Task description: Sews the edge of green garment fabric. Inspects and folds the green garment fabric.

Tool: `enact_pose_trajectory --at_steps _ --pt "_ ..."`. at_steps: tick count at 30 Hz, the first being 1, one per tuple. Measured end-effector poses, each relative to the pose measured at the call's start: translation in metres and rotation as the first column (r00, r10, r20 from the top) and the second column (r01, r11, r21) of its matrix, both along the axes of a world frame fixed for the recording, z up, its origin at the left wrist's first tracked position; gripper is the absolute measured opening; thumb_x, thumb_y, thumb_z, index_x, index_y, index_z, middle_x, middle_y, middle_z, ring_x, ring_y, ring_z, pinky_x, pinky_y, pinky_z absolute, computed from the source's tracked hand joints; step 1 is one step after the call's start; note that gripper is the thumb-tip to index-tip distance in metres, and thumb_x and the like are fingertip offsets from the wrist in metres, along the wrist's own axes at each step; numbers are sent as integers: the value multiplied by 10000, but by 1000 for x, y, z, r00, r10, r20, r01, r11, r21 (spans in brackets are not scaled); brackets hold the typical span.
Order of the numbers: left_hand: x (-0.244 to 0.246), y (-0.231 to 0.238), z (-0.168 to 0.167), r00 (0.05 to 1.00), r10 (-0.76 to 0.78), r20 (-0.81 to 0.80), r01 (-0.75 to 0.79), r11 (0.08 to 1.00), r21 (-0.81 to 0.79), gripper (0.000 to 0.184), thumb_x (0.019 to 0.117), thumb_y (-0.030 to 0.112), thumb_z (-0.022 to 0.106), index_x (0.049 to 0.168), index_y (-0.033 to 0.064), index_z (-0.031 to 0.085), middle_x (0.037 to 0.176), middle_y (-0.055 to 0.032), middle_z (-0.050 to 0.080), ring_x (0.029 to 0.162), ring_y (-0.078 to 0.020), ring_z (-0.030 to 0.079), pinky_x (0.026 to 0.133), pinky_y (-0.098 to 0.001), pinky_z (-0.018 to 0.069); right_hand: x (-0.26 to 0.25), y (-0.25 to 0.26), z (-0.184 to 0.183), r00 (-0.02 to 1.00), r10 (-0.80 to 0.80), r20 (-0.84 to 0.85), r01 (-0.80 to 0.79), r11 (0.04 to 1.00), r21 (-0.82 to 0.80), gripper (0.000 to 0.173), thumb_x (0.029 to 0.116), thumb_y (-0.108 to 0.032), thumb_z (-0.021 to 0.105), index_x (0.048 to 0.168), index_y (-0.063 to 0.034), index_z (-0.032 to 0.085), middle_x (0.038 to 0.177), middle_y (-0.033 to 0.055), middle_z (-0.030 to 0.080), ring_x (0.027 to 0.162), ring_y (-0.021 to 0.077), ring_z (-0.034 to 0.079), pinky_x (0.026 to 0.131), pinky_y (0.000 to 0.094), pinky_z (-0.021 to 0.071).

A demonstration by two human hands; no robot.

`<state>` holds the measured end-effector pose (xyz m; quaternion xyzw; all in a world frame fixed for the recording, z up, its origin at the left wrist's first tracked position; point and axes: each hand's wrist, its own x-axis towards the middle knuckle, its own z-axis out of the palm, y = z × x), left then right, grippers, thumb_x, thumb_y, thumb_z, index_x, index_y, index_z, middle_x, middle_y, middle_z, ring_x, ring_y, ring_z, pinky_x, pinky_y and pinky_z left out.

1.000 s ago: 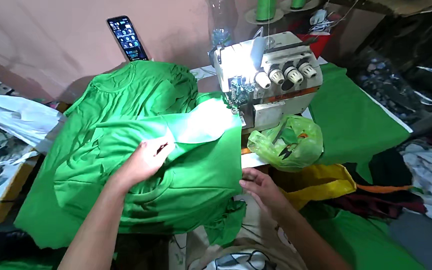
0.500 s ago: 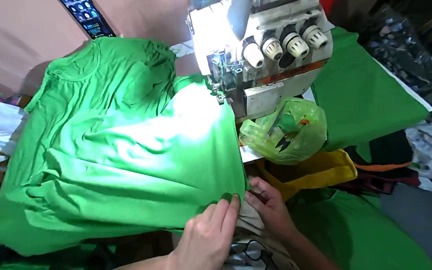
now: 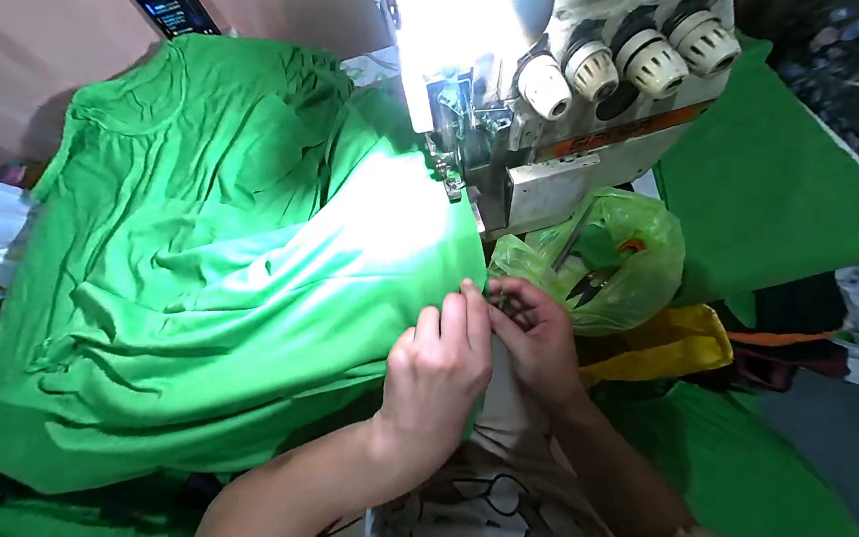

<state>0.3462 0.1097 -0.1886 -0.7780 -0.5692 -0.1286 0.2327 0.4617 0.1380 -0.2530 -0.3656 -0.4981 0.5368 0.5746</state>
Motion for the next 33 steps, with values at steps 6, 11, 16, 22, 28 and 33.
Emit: enact_pose_trajectory --at_steps 6,11,16,22,28,33 --pt "5 29 4 995 73 60 -74 997 15 316 886 -35 631 1192 -49 710 811 -141 643 558 -227 569 432 -301 348 -10 21 10 999 8 -54 -10 999 -36 218 889 27 640 1088 -54 681 938 -61 708 803 -16 669 739 169 577" --pt "-12 6 2 971 106 217 -119 992 51 351 956 154 631 1289 54 686 1113 -156 702 986 -330 661 798 -486 482 -8 24 16 999 37 3 -36 994 -105 179 891 1 683 1065 -45 683 888 -25 702 780 21 678 729 201 593" --pt "-71 -62 -4 840 172 515 -284 947 147 238 939 249 695 1047 38 714 1052 -151 686 1089 -294 595 1003 -394 427 0 15 13 998 56 38 -52 992 -115 185 890 13 674 1069 -29 685 897 -17 713 787 20 690 736 198 601" --pt "-88 -73 -4 851 244 465 -312 947 73 240 921 286 689 935 47 714 975 -140 705 976 -296 621 871 -430 438 0 7 12 996 45 81 -34 991 -130 187 888 17 675 1069 -30 683 898 -4 705 791 20 687 732 184 594" --pt "-95 -45 -25 875 208 438 -289 949 127 176 928 173 658 935 87 811 976 -134 725 965 -334 636 836 -475 444 3 2 12 994 46 101 -31 989 -144 169 905 -8 669 1074 4 676 913 16 725 815 22 699 755 183 593" --pt "-82 -63 3 839 -126 530 57 988 145 200 1034 225 535 965 84 660 1054 -84 705 1087 -179 627 972 -290 464 8 -5 5 992 64 107 -50 990 -131 159 907 -42 664 1054 19 676 917 11 712 819 8 686 747 177 589"
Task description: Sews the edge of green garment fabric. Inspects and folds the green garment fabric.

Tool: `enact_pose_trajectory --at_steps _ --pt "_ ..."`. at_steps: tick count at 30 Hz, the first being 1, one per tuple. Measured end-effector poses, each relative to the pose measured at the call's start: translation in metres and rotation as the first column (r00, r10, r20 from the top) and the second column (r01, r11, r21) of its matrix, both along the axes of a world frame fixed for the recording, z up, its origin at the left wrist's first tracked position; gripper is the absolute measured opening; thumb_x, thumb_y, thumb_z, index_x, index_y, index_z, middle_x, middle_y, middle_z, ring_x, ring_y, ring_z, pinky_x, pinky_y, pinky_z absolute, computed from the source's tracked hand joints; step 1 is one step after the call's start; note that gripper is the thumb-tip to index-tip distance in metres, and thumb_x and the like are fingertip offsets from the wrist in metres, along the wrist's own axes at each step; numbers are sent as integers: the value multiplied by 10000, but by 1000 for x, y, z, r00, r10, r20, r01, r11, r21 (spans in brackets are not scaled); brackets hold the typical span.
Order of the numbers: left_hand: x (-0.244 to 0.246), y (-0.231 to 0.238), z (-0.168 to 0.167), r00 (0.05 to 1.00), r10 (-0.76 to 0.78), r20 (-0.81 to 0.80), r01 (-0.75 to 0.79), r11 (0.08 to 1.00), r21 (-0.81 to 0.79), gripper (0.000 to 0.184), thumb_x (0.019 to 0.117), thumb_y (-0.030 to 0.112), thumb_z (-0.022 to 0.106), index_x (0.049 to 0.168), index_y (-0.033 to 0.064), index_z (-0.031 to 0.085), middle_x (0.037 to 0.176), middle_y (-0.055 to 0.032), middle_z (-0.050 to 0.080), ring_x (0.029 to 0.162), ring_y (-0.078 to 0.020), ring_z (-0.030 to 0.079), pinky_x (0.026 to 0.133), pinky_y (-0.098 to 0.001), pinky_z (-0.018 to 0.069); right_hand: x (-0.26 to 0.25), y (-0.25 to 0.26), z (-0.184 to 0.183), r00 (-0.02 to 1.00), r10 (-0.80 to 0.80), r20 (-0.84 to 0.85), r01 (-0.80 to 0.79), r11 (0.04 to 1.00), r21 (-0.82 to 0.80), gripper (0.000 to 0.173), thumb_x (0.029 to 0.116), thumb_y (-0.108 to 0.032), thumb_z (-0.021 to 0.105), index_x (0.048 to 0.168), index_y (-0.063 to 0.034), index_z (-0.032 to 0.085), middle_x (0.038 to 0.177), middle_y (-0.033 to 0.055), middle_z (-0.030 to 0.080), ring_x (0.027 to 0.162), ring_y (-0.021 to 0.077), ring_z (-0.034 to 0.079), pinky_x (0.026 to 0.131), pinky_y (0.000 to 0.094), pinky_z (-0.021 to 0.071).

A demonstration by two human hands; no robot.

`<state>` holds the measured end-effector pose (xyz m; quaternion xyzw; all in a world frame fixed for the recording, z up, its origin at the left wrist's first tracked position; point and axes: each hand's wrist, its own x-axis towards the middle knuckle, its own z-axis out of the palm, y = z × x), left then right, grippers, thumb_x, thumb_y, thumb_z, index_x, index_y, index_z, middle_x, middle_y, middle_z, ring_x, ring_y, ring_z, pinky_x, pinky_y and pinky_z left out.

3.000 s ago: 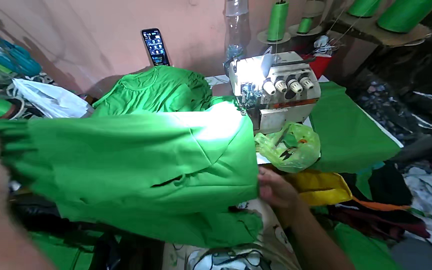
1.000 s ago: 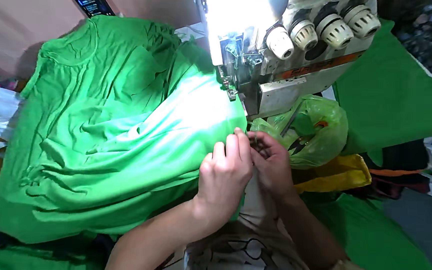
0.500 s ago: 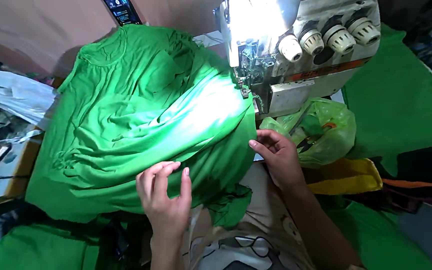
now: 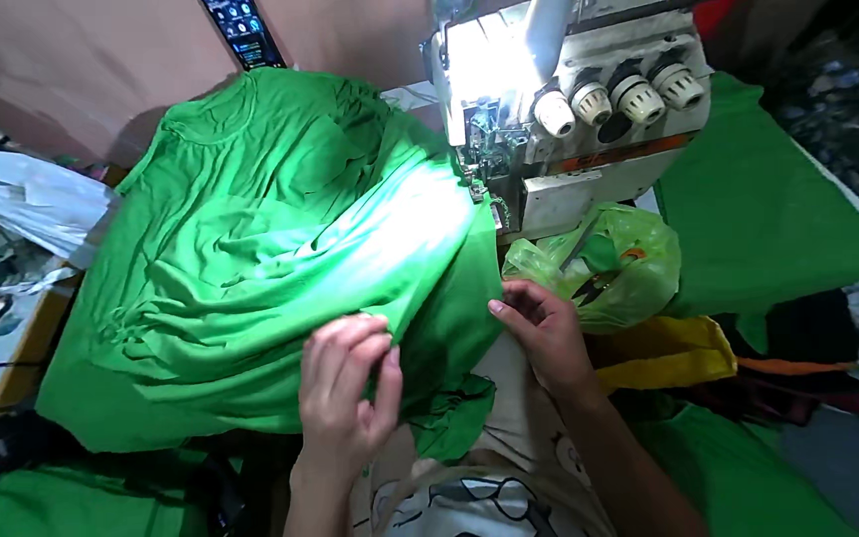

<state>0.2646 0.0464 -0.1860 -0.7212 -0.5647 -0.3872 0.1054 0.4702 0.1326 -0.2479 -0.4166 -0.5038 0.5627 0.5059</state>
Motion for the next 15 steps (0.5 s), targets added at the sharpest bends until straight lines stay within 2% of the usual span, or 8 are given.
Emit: enact_pose_trajectory --at_steps 2,3,5,7,12,15 --pt "12 -4 3 985 -170 27 171 985 -30 227 1065 271 477 968 102 593 1093 -62 681 1041 -124 640 912 -229 504 2 -6 -3 1000 14 -23 -14 1000 9 158 918 -46 657 1058 25 674 924 5 713 804 1 679 740 173 584" --pt "19 -4 0 972 -232 23 233 972 -42 229 1068 268 462 967 102 583 1101 -68 684 998 -130 649 866 -223 518 2 -9 -5 999 22 -44 -22 1000 15 147 927 -43 652 1055 23 679 918 1 714 796 4 676 735 178 582" --pt "30 -3 -12 953 -302 -13 300 951 -71 219 1055 224 459 952 90 599 1095 -100 709 846 -173 630 725 -250 493 4 -17 -7 998 37 -47 -36 999 17 119 951 -50 631 1045 4 680 901 -29 713 802 -14 673 744 166 577" --pt "37 -2 -25 945 -320 -63 314 944 -100 216 1038 197 466 933 84 617 1083 -116 727 754 -190 605 656 -271 467 7 -25 -6 999 39 -23 -39 999 18 106 959 -53 616 1033 -5 676 880 -53 711 790 -41 663 738 141 565" --pt "46 2 -43 949 -298 -103 285 950 -125 192 1031 179 480 929 90 617 1082 -111 721 758 -188 587 674 -264 460 11 -35 -8 1000 -27 5 27 999 18 87 928 -35 635 979 -12 702 862 -63 726 779 -52 670 735 126 568" --pt "53 16 -43 955 -273 -114 262 959 -106 174 1015 144 514 926 65 641 1089 -141 729 763 -208 608 680 -279 472 11 -28 -9 999 -42 26 41 998 54 92 929 -40 638 988 -4 699 864 -63 723 778 -60 663 734 122 564"
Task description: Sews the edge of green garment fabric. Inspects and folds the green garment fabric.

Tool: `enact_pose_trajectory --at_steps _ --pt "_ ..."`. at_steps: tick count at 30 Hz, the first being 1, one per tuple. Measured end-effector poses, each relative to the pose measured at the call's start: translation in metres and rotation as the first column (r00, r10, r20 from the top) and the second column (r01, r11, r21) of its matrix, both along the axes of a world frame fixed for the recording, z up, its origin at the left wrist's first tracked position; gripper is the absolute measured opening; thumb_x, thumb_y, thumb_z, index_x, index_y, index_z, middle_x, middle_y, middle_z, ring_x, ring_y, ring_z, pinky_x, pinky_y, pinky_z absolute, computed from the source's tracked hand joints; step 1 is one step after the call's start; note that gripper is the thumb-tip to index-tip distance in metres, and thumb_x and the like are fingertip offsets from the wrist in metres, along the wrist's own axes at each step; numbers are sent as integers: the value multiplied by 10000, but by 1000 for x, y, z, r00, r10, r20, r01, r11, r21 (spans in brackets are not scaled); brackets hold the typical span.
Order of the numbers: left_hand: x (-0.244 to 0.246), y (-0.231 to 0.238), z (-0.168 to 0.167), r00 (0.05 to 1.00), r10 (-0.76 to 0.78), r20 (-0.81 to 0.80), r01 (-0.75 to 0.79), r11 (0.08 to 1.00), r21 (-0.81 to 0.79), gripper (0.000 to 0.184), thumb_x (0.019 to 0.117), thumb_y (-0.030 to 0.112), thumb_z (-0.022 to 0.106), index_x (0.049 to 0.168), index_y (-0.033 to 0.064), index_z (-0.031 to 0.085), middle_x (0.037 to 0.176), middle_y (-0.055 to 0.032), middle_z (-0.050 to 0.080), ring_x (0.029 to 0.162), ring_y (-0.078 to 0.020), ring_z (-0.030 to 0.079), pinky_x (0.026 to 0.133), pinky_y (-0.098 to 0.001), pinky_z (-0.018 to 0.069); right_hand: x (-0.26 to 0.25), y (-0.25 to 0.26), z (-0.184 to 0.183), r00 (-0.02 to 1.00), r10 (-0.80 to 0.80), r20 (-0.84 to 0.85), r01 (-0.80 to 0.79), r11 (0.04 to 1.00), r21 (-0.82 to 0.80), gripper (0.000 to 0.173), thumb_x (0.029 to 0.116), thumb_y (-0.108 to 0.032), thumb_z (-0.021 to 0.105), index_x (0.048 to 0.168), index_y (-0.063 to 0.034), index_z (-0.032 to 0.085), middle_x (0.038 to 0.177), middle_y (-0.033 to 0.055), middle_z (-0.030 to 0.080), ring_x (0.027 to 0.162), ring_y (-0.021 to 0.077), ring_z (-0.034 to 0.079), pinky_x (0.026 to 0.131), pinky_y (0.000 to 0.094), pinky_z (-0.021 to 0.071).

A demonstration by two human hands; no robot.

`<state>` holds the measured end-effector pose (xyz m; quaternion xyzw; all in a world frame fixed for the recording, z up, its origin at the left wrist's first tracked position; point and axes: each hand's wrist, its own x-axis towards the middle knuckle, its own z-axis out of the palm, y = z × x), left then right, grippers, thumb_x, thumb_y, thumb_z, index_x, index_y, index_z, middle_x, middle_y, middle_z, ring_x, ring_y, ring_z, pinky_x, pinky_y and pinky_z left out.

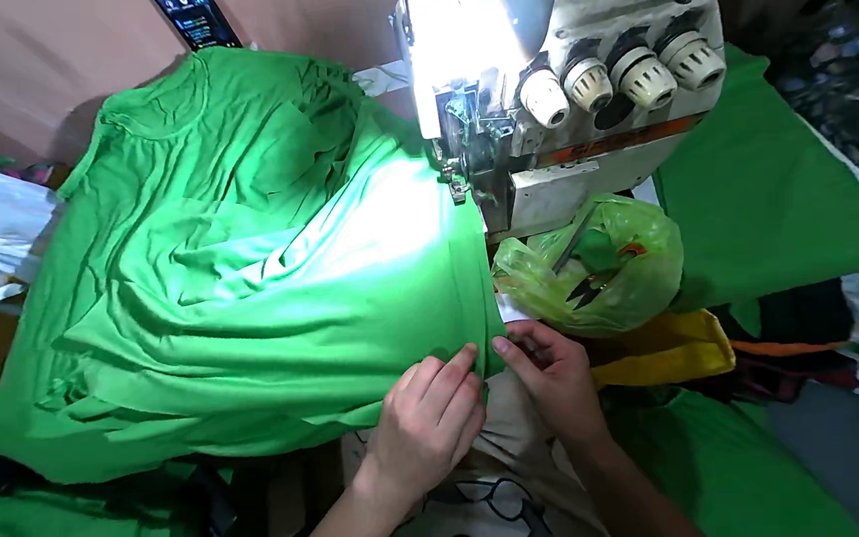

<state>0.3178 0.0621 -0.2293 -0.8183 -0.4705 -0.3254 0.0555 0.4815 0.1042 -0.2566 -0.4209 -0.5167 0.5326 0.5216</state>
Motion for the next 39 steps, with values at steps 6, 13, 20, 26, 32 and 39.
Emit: enact_pose_trajectory --at_steps 6,13,20,26,32,39 --pt "19 37 6 996 92 4 -92 995 46 157 963 104 566 955 13 694 1101 -171 739 836 -229 677 740 -276 524 -2 24 5 999 -26 30 23 996 83 94 944 -63 630 977 -4 696 828 -66 698 729 -70 633 687 113 543" --pt "29 47 0 932 362 25 -362 927 102 197 934 140 592 1007 97 770 978 -109 679 990 -277 605 884 -399 425 -4 38 10 994 -50 92 41 994 100 116 946 -109 653 972 -22 724 858 -32 725 749 -43 658 699 131 554" --pt "25 28 -16 929 327 174 -358 913 195 125 983 269 659 913 170 692 839 6 667 1027 -176 569 1018 -409 278 5 29 18 999 31 23 -32 999 16 95 946 -73 655 1000 -24 715 848 -43 724 729 -35 658 681 136 556" --pt "29 27 -19 953 235 190 -272 941 203 90 989 210 630 1011 197 717 927 18 677 1079 -167 548 1045 -414 255 12 23 22 992 113 -53 -118 989 -94 112 962 -53 614 1022 -21 703 859 -44 712 704 -14 648 655 149 555" --pt "31 24 -24 958 199 205 -238 953 189 63 970 199 673 982 184 733 864 12 658 1038 -159 555 1032 -403 268 14 20 19 990 115 -80 -122 988 -90 153 994 -76 559 973 -51 709 825 -76 699 716 -16 653 680 171 568" --pt "33 22 -29 958 176 227 -223 954 202 49 965 200 680 927 181 702 859 30 651 1040 -137 552 1058 -387 257 16 18 20 989 139 -45 -141 989 -46 89 928 -134 691 969 -58 712 808 -95 701 713 -47 649 671 133 557"
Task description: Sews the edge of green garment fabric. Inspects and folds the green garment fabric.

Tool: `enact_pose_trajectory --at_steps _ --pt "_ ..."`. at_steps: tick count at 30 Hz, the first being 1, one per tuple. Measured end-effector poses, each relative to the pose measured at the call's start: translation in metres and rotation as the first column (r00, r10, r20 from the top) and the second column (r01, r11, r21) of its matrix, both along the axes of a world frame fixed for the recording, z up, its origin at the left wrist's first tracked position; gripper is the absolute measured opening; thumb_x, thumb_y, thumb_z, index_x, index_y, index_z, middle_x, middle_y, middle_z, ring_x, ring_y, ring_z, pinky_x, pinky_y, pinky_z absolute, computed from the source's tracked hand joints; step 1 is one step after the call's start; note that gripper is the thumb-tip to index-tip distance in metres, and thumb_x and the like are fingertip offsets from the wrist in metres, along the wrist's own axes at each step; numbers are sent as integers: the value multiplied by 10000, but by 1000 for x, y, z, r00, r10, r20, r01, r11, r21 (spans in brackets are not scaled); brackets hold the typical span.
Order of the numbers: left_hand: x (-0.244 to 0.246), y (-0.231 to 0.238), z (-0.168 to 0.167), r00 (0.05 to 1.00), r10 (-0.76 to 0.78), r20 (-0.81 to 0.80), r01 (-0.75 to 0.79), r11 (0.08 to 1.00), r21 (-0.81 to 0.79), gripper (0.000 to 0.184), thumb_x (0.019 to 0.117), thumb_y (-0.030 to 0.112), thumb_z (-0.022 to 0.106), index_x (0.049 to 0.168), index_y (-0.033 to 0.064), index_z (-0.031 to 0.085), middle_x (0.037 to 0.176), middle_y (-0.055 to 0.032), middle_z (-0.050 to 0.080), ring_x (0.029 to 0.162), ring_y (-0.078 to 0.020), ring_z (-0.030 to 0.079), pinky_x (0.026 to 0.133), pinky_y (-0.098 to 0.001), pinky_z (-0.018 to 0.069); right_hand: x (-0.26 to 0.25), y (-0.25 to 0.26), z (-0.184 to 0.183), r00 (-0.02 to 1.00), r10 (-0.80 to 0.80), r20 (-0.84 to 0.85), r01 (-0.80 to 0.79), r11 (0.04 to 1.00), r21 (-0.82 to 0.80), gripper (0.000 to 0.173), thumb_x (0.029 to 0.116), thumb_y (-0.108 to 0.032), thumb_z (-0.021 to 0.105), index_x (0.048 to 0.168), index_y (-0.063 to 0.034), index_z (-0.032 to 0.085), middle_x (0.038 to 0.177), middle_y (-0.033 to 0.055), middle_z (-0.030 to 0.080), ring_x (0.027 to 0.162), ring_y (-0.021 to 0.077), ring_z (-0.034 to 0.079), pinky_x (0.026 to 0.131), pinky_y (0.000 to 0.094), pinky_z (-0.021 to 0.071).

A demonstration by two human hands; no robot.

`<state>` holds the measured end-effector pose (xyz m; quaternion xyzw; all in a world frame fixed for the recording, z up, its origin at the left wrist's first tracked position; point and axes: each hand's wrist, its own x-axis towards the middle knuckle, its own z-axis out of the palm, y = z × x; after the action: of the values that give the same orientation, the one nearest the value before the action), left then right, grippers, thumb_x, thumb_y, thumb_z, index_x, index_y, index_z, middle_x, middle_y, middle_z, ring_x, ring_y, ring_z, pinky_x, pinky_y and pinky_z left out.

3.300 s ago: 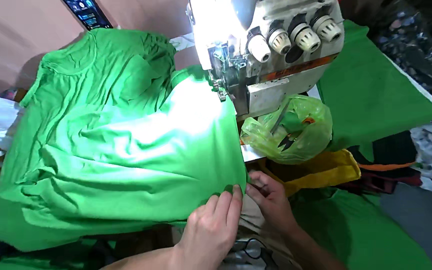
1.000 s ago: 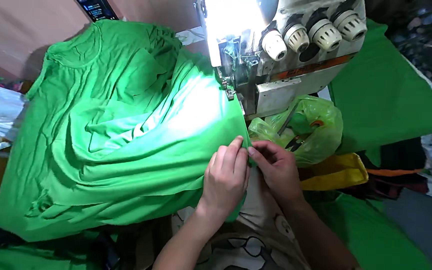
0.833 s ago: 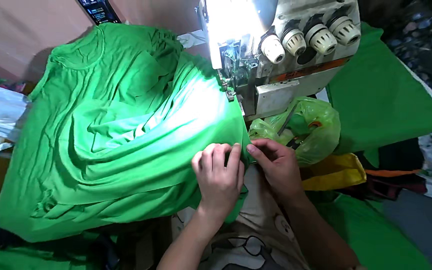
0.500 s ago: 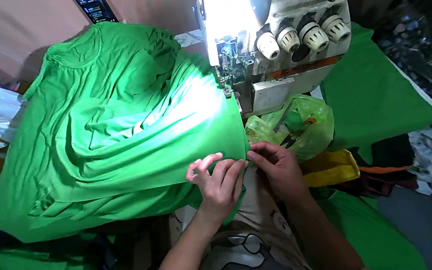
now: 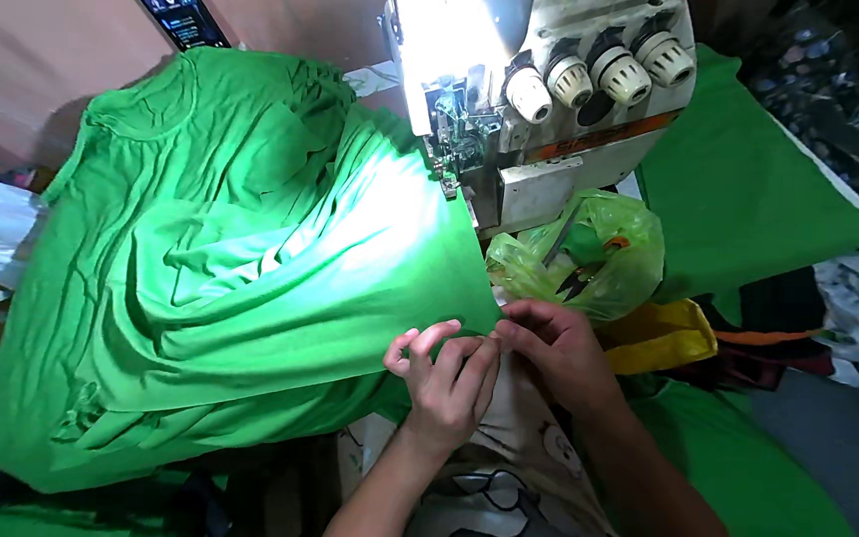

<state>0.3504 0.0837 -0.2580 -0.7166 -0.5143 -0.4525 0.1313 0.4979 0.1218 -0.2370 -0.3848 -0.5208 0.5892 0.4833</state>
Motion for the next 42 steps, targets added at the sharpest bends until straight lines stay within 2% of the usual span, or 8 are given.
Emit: enact_pose_trajectory --at_steps 5,10,13,23,27,30,36,42 --pt "-5 -10 -16 990 -139 -27 140 989 43 158 1004 315 558 1003 196 662 928 30 607 1121 -129 536 1173 -365 211 2 3 -5 1000 -6 -8 5 999 -41 41 907 -71 690 941 -62 709 768 -79 688 668 -29 641 628 139 553" --pt "-21 1 -23 968 108 -226 -114 993 -12 559 979 558 567 1418 226 470 1562 -7 417 1549 -171 190 1241 -500 -28 1 1 -7 998 -21 -59 18 999 -46 50 932 -54 658 954 -62 703 790 -77 695 673 -14 647 623 153 557" --pt "-32 6 -19 962 129 -240 -107 989 102 211 1030 246 555 1173 192 701 1281 43 704 1399 -134 473 1213 -541 52 -6 7 -5 998 -56 -39 54 998 -35 52 946 -62 660 971 -46 702 814 -59 708 667 -5 648 620 159 562" --pt "-35 46 22 974 77 -211 -45 987 153 144 960 107 637 988 104 778 1111 -50 776 1308 -232 596 1184 -557 233 -35 61 13 962 -239 132 220 964 147 93 933 -128 704 851 -123 660 656 -103 611 521 -40 545 499 141 480" --pt "-34 66 48 984 55 -171 -57 998 -8 204 913 64 616 995 17 796 1038 -133 781 1012 -266 742 969 -416 533 -42 82 17 947 -271 171 238 953 188 301 963 -254 676 712 -181 527 537 -74 463 389 -2 376 369 154 316" --pt "-33 85 64 981 136 -139 -149 985 -85 181 871 70 595 782 10 742 716 -143 692 682 -283 685 608 -412 517 -43 87 18 955 -260 145 239 960 144 321 975 -267 666 700 -184 523 549 -52 487 391 21 384 374 166 324" --pt "-32 111 96 968 225 -112 -251 855 -454 261 957 67 535 1065 -5 761 1115 -191 746 1121 -348 697 1003 -522 497 -38 75 24 948 -283 144 263 954 144 285 984 -239 658 722 -195 556 589 -96 515 439 -19 433 419 141 378" --pt "-30 55 85 936 352 -24 -341 882 -325 154 933 12 585 970 -72 708 982 -212 729 880 -330 733 722 -449 591 -52 56 34 953 -163 254 124 979 163 302 1024 -204 592 749 -95 656 612 -89 600 479 -44 492 471 145 428"
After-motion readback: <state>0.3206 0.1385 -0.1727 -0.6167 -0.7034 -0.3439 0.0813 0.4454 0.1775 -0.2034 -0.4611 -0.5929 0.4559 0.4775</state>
